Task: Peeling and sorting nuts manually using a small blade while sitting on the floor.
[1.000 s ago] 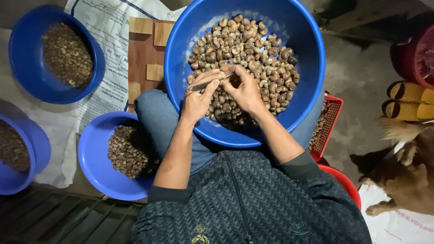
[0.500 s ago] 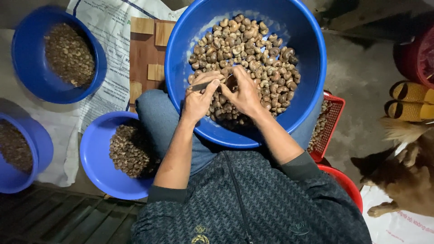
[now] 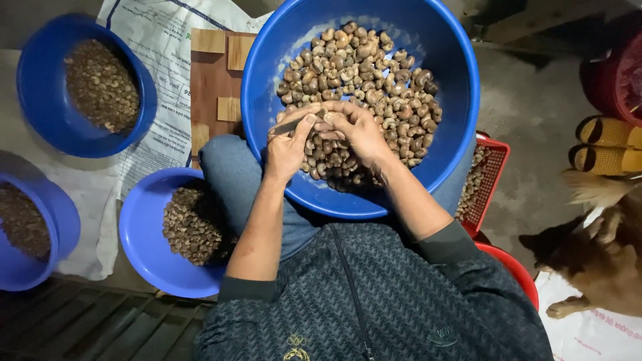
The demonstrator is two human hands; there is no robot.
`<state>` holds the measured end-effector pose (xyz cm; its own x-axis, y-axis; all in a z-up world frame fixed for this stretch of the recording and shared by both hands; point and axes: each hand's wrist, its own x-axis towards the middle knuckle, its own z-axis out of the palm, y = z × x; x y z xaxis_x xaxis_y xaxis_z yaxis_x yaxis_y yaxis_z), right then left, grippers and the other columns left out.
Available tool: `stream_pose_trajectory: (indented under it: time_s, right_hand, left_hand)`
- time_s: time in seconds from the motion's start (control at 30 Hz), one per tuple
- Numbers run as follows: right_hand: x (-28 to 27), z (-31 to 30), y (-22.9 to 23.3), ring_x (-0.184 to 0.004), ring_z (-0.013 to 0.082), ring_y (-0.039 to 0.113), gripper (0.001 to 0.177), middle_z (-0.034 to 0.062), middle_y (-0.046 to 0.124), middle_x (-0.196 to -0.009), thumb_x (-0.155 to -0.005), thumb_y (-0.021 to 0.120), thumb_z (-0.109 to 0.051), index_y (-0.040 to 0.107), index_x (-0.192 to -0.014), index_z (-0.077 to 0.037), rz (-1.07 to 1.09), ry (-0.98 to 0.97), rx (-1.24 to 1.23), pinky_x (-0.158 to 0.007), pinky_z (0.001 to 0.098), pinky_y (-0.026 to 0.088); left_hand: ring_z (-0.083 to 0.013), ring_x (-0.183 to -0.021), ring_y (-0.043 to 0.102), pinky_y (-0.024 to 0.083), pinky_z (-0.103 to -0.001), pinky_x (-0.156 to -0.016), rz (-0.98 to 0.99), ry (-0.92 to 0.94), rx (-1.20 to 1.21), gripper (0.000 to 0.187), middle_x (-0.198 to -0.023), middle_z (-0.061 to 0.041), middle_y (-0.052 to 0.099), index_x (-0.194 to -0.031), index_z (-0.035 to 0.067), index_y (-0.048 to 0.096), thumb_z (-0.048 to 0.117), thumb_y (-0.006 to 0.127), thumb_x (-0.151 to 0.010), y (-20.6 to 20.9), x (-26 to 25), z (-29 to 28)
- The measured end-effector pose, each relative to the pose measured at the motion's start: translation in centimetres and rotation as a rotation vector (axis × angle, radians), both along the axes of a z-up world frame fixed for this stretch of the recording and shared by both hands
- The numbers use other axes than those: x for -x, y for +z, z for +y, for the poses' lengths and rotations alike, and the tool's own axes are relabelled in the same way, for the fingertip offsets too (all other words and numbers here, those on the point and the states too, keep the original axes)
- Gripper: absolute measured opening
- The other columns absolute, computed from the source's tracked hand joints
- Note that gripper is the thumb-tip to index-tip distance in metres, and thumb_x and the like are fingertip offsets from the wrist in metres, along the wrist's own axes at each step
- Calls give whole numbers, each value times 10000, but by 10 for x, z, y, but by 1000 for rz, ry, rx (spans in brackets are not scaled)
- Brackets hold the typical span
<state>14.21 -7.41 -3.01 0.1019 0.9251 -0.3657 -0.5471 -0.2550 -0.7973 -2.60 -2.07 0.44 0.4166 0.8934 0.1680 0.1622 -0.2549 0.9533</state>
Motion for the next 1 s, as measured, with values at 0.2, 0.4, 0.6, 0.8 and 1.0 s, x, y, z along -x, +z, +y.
stream_pose_trajectory:
  time_s: [0.2, 0.4, 0.6, 0.8, 1.0]
  right_hand:
    - [-1, 0, 9, -981, 231, 776, 302, 186, 757, -1089, -1017, 620, -168, 611, -1275, -11, 142, 65, 64, -867, 382, 655]
    - [-4, 1, 7, -1009, 233, 768, 337, 166, 750, -1124, -1014, 622, -210, 613, -1318, -66, 148, 87, 97, -890, 427, 650]
    - [-9, 0, 2, -1019, 256, 768, 300, 155, 756, -1098, -1026, 581, -244, 601, -1274, -77, 183, 73, 123, -893, 434, 641]
    - [-8, 1, -3, -1000, 278, 772, 287, 180, 757, -1088, -1028, 570, -262, 599, -1248, -79, 168, 74, 115, -875, 445, 645]
    - [-5, 1, 10, -902, 198, 782, 270, 171, 765, -1031, -997, 590, -262, 583, -1184, -67, 91, 67, 125, -814, 362, 662]
  left_hand:
    - [-382, -1162, 683, 510, -526, -1018, 8, 24, 25, 192, -1147, -175, 769, -1187, 98, 776, 151, 639, -1063, -7, 1, 1]
    - [-397, -1138, 693, 533, -528, -983, -15, 14, 41, 178, -1140, -202, 763, -1167, 77, 777, 148, 663, -1051, -8, 1, -1]
    - [-384, -1137, 694, 536, -538, -980, -67, -19, 69, 185, -1160, -231, 748, -1150, 42, 762, 165, 667, -1050, 2, -2, -2]
    - [-354, -1102, 720, 563, -487, -963, -53, 3, 54, 179, -1116, -190, 773, -1157, 69, 772, 141, 648, -1051, 7, -4, -4]
    - [-346, -1047, 729, 595, -468, -879, -11, 45, 55, 178, -1031, -195, 783, -1154, 90, 780, 172, 654, -1059, 4, 0, -3]
